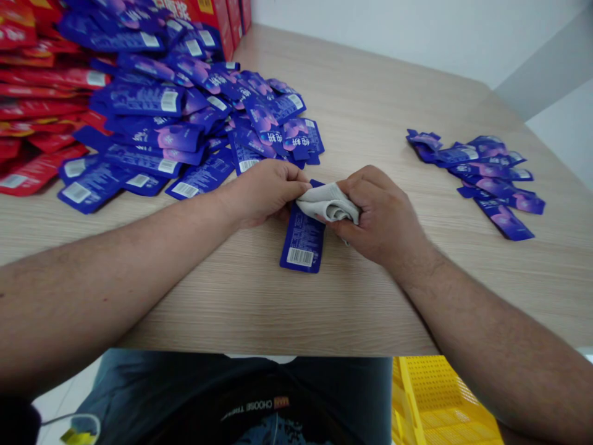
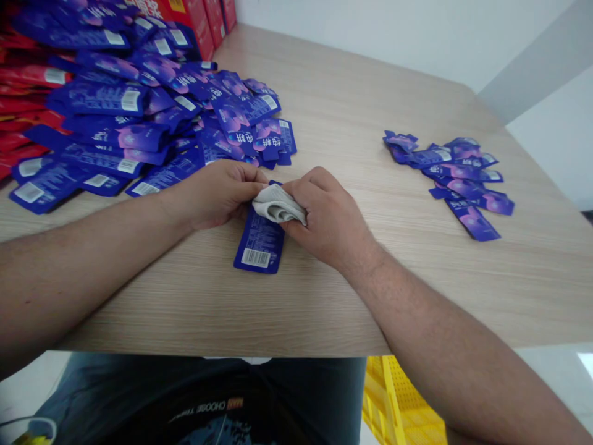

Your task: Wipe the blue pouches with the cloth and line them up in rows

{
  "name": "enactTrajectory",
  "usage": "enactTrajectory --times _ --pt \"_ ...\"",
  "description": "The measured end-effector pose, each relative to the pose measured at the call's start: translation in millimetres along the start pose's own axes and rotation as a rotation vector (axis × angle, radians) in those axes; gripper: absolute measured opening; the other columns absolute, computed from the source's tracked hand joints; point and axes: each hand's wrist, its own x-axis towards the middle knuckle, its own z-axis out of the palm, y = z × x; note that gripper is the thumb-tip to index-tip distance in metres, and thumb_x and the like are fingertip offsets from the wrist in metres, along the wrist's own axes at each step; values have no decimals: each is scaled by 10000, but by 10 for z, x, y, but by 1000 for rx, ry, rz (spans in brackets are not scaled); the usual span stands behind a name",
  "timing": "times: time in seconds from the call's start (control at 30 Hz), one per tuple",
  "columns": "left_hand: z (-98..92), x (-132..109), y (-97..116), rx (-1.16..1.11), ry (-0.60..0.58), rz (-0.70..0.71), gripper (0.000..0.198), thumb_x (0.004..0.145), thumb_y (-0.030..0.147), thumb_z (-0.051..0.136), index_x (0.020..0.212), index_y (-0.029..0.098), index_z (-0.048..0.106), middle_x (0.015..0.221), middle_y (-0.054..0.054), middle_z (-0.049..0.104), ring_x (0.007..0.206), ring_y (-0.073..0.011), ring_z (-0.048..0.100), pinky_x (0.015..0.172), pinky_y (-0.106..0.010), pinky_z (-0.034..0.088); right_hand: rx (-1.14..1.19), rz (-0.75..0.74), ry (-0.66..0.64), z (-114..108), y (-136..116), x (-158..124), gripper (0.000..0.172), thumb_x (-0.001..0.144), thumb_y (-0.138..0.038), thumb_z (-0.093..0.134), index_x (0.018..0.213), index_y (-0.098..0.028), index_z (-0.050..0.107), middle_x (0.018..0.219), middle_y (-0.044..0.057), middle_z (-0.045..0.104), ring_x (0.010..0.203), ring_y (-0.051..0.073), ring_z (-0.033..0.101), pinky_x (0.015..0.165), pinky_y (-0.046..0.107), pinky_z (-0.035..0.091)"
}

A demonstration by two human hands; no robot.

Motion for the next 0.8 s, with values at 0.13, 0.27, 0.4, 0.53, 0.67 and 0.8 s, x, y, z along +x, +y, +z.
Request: enactTrajectory --times 0.13,0.27,0.4,0.53,0.67,0.8 --pt "18 30 -58 35 85 79 153 800 124 714 677 189 650 631 1 623 541 -103 536 533 -231 427 48 -41 -38 3 -84 2 212 818 -189 713 1026 -222 740 949 70 686 917 253 627 788 386 530" --pt "35 41 -69 11 126 101 174 850 128 631 690 194 617 644 1 600 557 -111 516 571 -257 437 169 -179 -268 -48 -191 -14 247 815 -158 731 1051 -225 761 990 61 694 907 217 641 784 340 530" --pt "44 42 -55 47 124 94 170 857 111 607 718 205 580 633 17 551 560 -113 489 562 -249 396 71 -82 -177 -62 -99 -5 277 807 -150 723 1070 -227 762 992 72 689 940 246 639 812 370 538" --pt "33 51 -52 87 152 119 185 854 118 619 709 212 553 631 27 506 566 -115 460 559 -253 366 34 -38 -87 -3 -77 7 254 810 -172 726 1058 -219 760 975 79 681 943 259 636 808 379 538" --pt "20 71 -71 133 214 181 200 861 128 606 689 214 552 635 23 490 601 -126 442 561 -264 352 139 -248 -370 1 -238 -25 251 857 -166 702 1092 -205 782 1006 81 694 892 221 638 776 343 529" --pt "24 100 -97 149 227 229 213 861 125 595 679 215 530 652 17 500 639 -135 456 572 -261 359 118 -178 -288 -41 -198 -27 286 838 -144 695 1106 -191 783 979 81 689 898 227 639 790 351 534"
